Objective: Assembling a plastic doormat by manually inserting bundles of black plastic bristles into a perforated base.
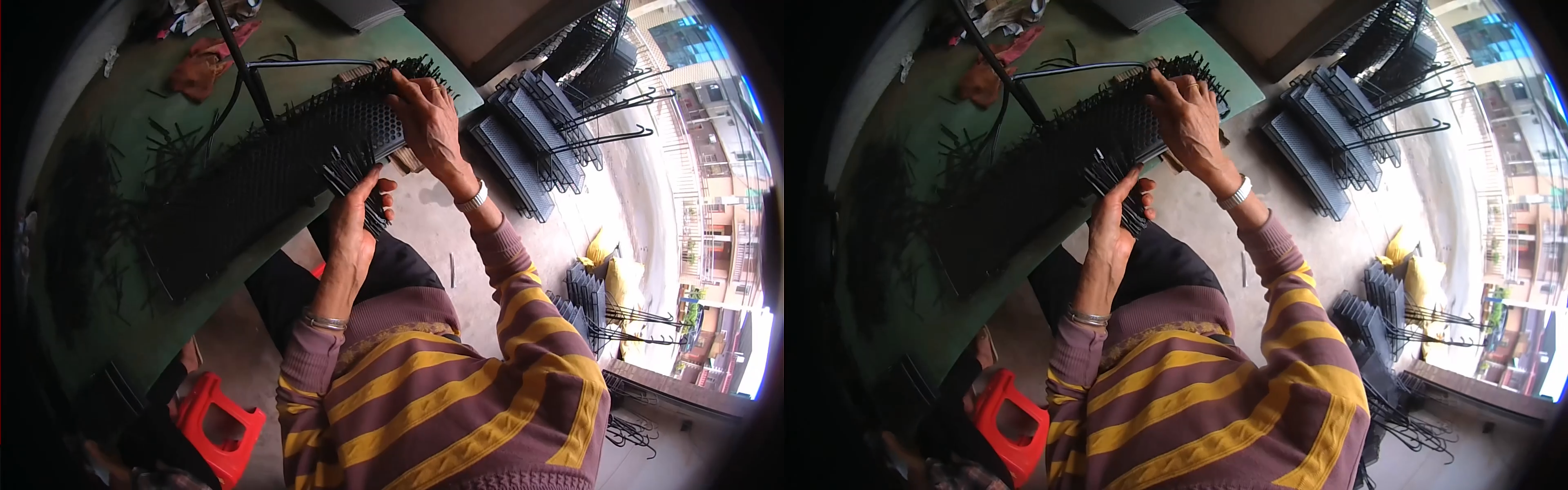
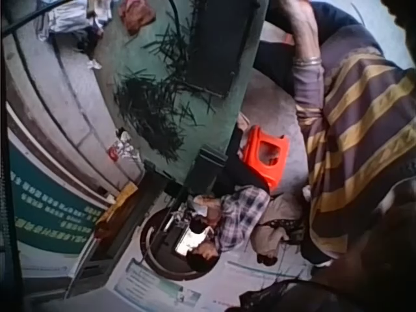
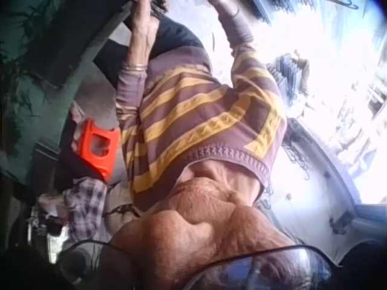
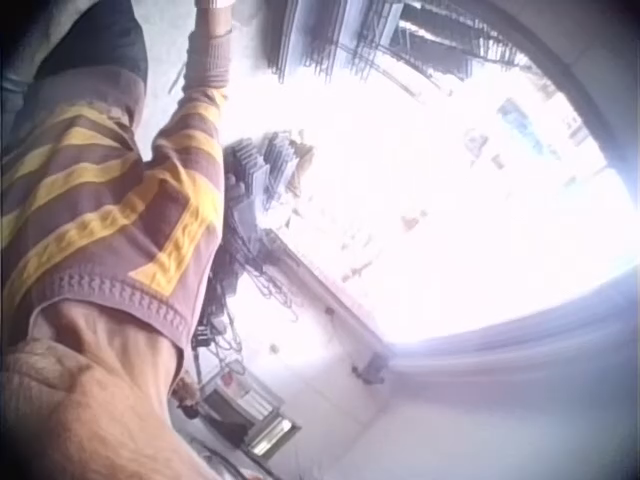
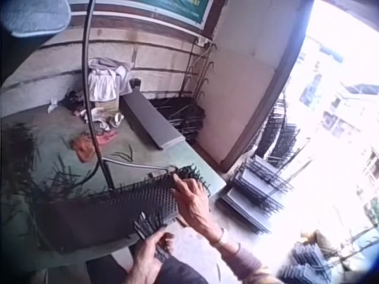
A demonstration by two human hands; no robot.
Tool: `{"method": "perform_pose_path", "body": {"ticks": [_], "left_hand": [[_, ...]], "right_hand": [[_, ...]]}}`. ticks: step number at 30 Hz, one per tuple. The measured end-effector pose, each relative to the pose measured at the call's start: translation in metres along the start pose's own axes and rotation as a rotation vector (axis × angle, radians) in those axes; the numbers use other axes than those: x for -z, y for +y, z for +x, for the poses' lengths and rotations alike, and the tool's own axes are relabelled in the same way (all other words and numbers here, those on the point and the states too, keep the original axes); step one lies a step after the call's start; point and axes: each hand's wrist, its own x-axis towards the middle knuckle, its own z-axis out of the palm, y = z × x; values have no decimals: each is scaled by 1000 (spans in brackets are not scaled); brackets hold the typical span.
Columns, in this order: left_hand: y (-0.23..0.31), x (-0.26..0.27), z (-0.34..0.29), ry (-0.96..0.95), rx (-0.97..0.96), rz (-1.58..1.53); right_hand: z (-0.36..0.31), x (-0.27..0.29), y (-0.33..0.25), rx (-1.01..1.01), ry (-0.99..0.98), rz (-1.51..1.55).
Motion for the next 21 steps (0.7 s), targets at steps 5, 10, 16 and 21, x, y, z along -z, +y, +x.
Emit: {"method": "perform_pose_path", "body": {"ticks": [5, 10, 16, 21], "left_hand": [[2, -2, 0, 1, 28, 4], [5, -6, -2, -9, 20, 98], [7, -5, -3, 22, -28, 152], [-1, -3, 7, 88, -75, 117]], "right_hand": [[-2, 22, -13, -432, -594, 633], [-9, 17, -4, -487, -667, 932], [-4, 22, -5, -629, -745, 887], [-5, 31, -1, -524, -596, 1039]]}}
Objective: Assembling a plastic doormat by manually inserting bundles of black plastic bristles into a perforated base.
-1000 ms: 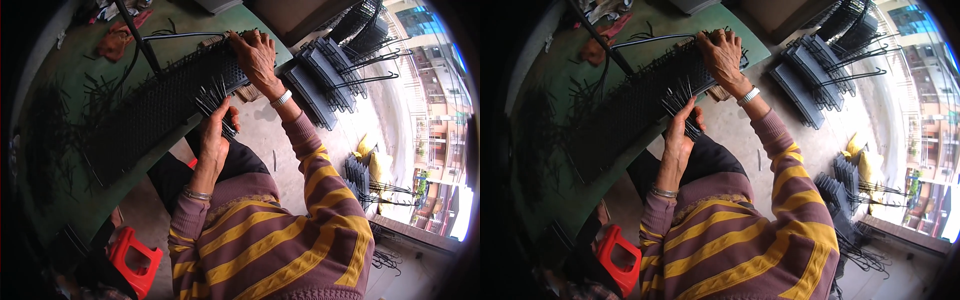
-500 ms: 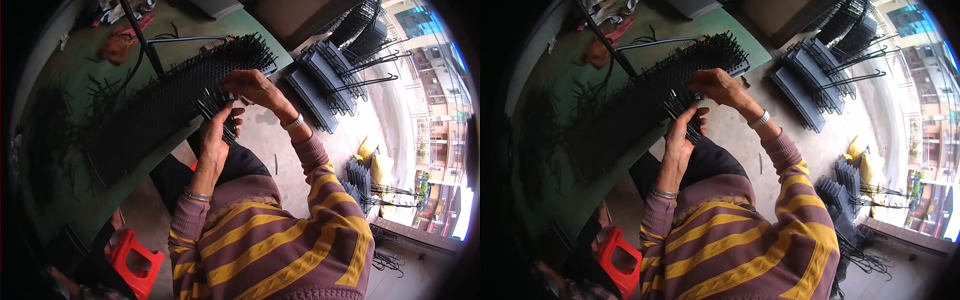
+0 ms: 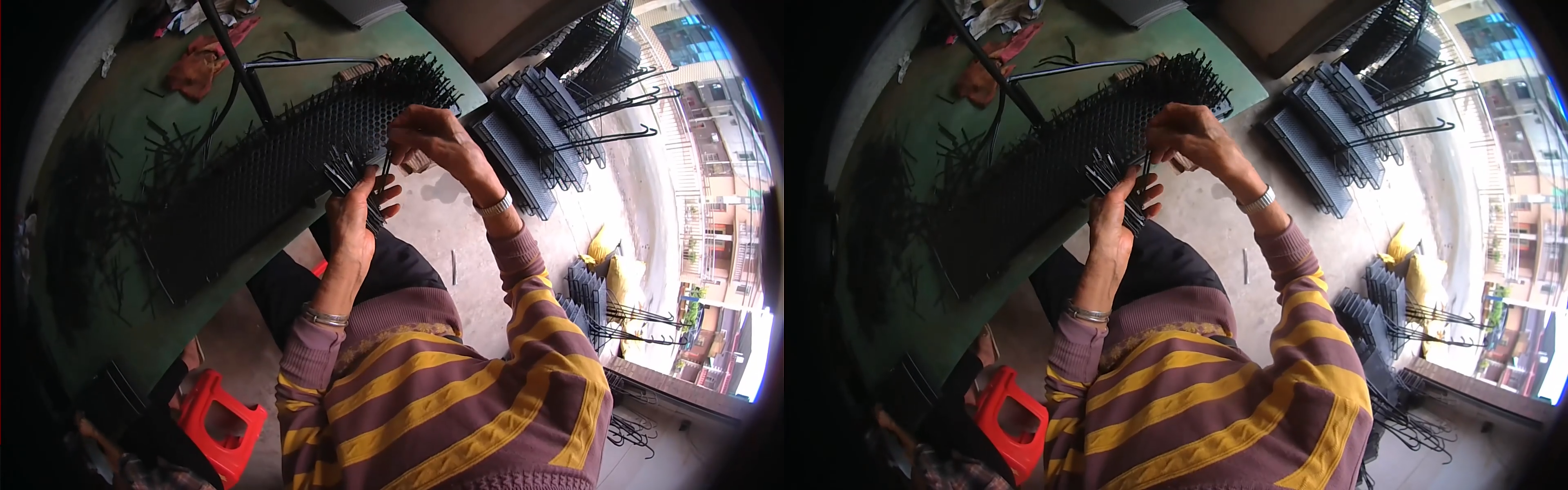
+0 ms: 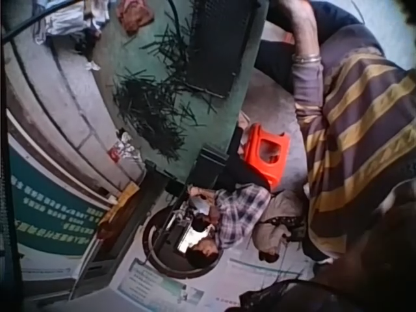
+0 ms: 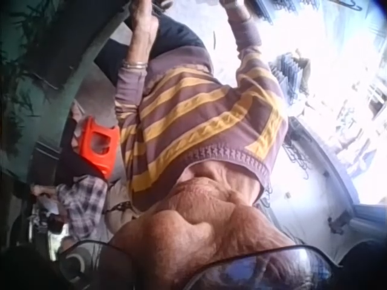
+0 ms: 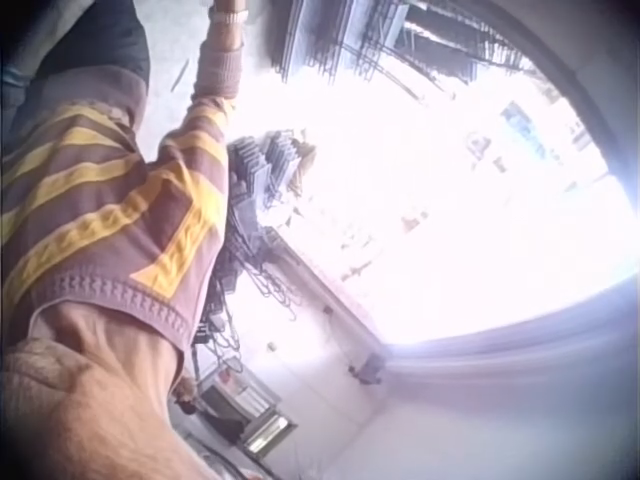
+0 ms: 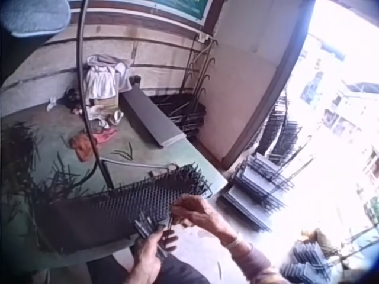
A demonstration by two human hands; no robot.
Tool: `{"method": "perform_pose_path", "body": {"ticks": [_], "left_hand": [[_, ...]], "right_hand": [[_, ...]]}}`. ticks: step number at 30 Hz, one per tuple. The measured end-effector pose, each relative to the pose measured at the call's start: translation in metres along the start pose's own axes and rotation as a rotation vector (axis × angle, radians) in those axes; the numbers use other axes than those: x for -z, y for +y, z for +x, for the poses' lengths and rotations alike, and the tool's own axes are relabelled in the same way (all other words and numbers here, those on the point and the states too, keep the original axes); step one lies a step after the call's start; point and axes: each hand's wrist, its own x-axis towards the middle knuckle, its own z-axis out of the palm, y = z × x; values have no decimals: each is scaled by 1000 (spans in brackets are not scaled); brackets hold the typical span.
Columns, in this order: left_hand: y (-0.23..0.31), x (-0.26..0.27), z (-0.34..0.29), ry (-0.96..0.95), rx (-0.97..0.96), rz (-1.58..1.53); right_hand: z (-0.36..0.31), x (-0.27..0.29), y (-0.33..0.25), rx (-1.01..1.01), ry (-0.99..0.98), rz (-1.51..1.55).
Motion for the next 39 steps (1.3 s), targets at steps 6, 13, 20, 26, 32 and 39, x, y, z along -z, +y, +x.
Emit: {"method": "perform_pose_path", "body": {"ticks": [6, 13, 20, 26, 32, 39], "left_hand": [[-8, 6, 7, -3, 127, -155], [-9, -1, 7, -38, 192, -210], [-11, 1, 8, -28, 190, -226], [-9, 1, 7, -46, 194, -227], [-10, 3, 9, -47, 190, -218], [-10, 2, 8, -42, 202, -217]], "right_hand": [[18, 8, -7, 402, 590, -355], [46, 13, 12, 472, 604, -386], [53, 21, 7, 454, 523, -527], [56, 22, 2, 533, 490, -569], [57, 24, -5, 576, 414, -688], [59, 27, 5, 638, 291, -670]]}}
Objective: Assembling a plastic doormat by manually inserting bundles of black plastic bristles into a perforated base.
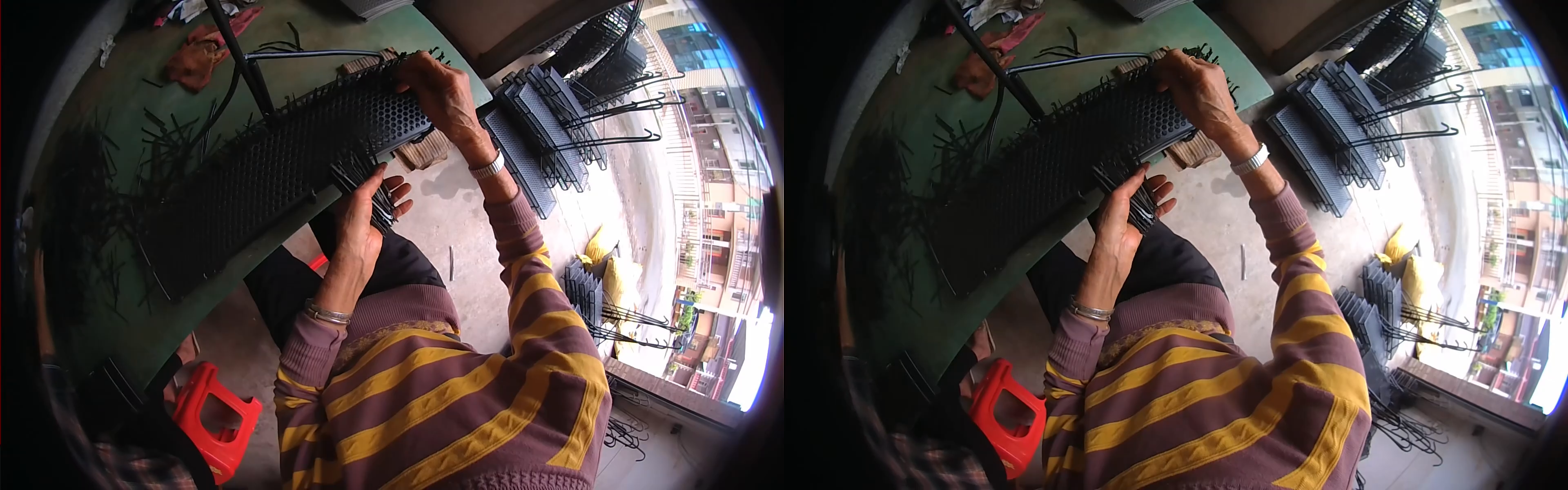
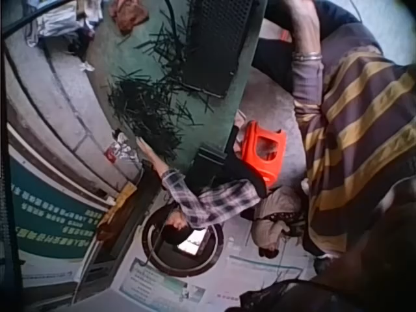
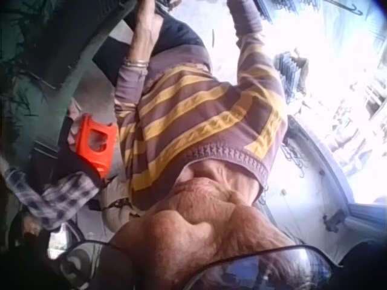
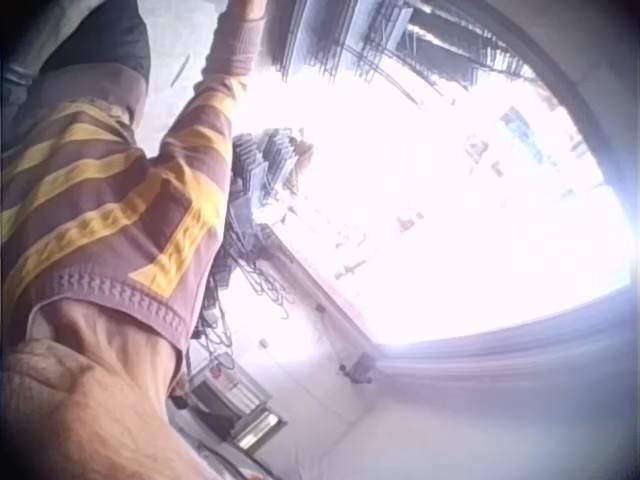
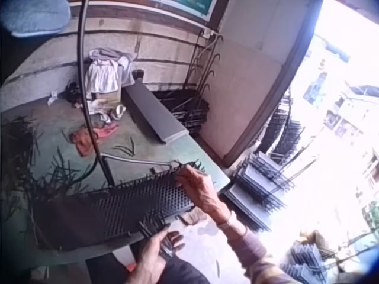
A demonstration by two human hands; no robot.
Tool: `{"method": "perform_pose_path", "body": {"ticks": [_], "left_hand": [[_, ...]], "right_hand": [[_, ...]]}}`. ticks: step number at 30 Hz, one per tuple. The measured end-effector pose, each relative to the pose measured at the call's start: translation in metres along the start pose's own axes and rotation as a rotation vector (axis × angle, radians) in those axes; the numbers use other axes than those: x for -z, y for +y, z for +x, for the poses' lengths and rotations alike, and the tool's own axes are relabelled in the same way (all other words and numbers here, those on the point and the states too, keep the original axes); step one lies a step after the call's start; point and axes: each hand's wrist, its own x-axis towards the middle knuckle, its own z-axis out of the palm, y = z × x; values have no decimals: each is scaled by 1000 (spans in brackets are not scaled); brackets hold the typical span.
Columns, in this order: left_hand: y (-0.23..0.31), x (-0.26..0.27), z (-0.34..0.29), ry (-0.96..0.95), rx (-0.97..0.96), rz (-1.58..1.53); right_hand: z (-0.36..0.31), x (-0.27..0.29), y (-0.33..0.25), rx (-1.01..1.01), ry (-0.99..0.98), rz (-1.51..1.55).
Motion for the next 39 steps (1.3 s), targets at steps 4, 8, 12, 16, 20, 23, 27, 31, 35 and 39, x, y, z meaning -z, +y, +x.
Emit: {"method": "perform_pose_path", "body": {"ticks": [4, 8, 12, 16, 20, 23, 27, 31, 35, 39], "left_hand": [[-2, 2, 0, 3, -22, -1], [-2, -1, 0, 23, -26, 8], [0, 1, 0, 41, -17, 18], [0, 4, 1, -1, -9, 6], [1, 1, -1, 4, -17, 33], [3, 3, -2, -16, -33, 23], [3, 1, -3, -41, -51, 28], [7, -3, -11, -55, -54, 33], [8, -4, -17, -96, -75, 53], [9, -2, -21, -98, -87, 91]], "right_hand": [[0, -6, 0, -85, 108, -10], [0, -14, 7, -116, 175, 1], [5, -11, 7, -60, 119, -98], [3, -14, 11, -56, 20, 7], [-7, -20, 2, -54, 96, -274], [-5, -23, -2, -78, 137, -530], [-9, -26, 4, -79, 166, -599], [-19, -28, -6, -34, 155, -737], [-34, -26, -24, -4, 165, -582], [-37, 0, -69, -641, -409, 156]]}}
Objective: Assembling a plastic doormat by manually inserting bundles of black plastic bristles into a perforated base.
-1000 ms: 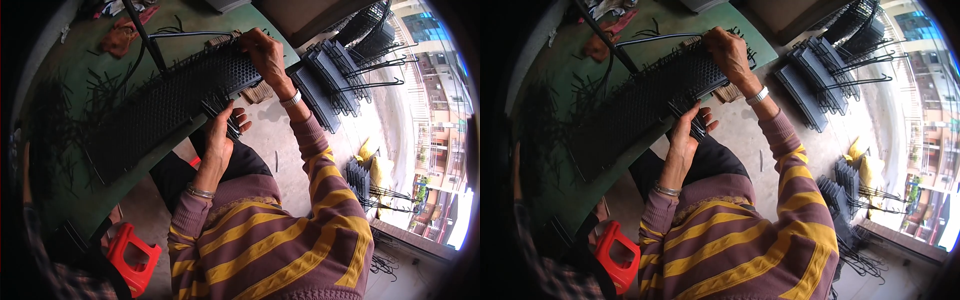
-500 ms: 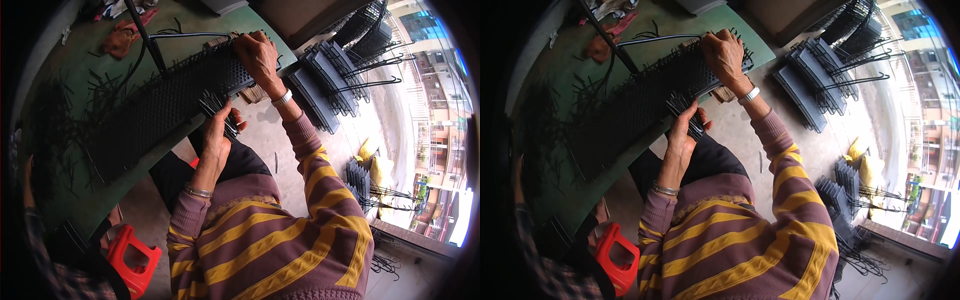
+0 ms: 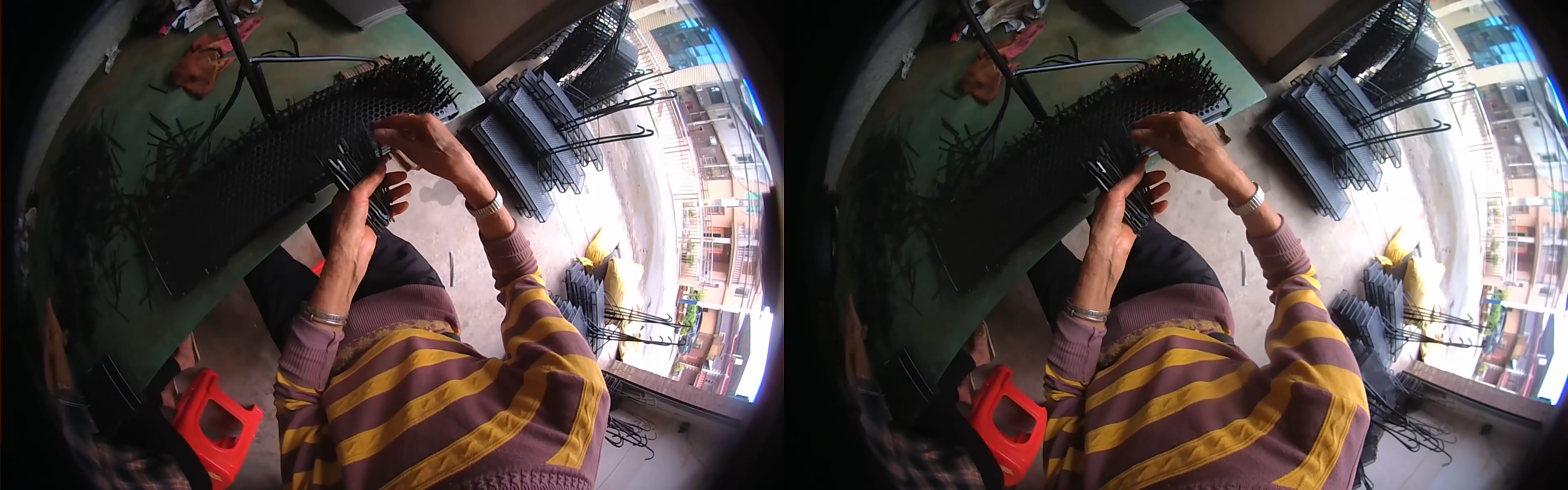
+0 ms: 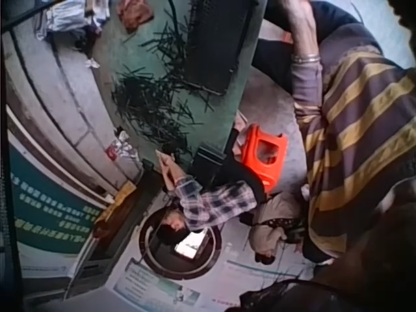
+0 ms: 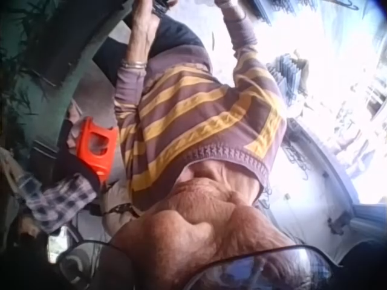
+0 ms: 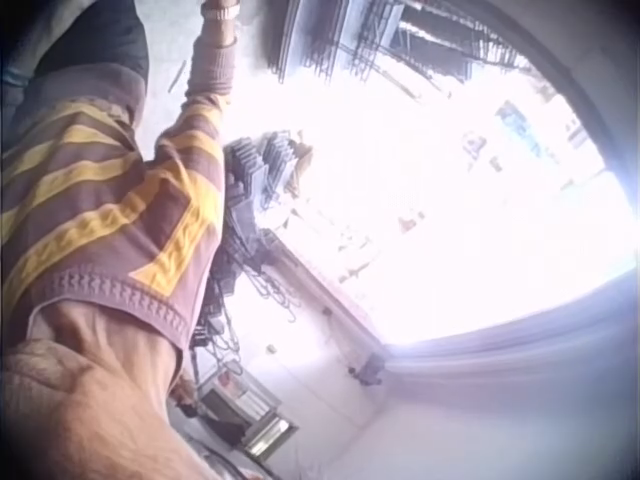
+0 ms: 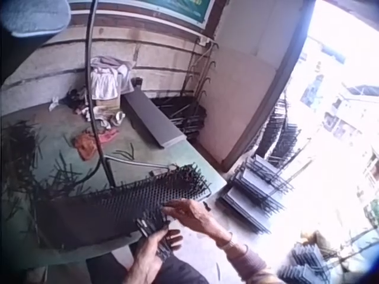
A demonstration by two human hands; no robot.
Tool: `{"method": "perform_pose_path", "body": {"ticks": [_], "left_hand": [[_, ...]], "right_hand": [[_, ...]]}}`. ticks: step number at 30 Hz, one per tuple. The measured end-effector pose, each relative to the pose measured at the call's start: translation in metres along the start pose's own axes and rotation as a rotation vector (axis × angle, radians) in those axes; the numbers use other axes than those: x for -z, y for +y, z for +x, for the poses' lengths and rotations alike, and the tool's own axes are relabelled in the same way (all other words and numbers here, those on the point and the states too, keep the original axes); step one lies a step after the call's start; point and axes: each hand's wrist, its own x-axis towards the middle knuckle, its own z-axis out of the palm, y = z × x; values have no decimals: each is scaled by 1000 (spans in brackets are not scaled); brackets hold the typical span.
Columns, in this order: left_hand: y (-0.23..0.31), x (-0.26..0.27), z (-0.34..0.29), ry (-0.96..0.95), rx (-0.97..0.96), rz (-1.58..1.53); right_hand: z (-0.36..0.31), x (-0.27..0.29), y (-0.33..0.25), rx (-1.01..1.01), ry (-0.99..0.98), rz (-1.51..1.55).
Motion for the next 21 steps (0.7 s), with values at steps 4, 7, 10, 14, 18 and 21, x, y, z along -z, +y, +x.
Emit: {"method": "perform_pose_path", "body": {"ticks": [4, 7, 10, 14, 18, 21], "left_hand": [[2, -4, -3, -37, 0, 153], [3, -6, -7, -40, 10, 233], [3, -3, -6, -41, 12, 298], [4, -3, -7, -43, -4, 339], [-2, 3, 1, -54, -28, 259], [-7, 4, 7, 9, -75, 171]], "right_hand": [[-6, 7, 14, 128, -58, 194], [-5, 7, 20, 144, -3, 301], [-2, 8, 21, 143, -22, 370], [3, 17, 23, 34, -105, 360], [-3, 20, 8, 339, -11, 34], [4, 25, 12, 49, -188, 382]]}}
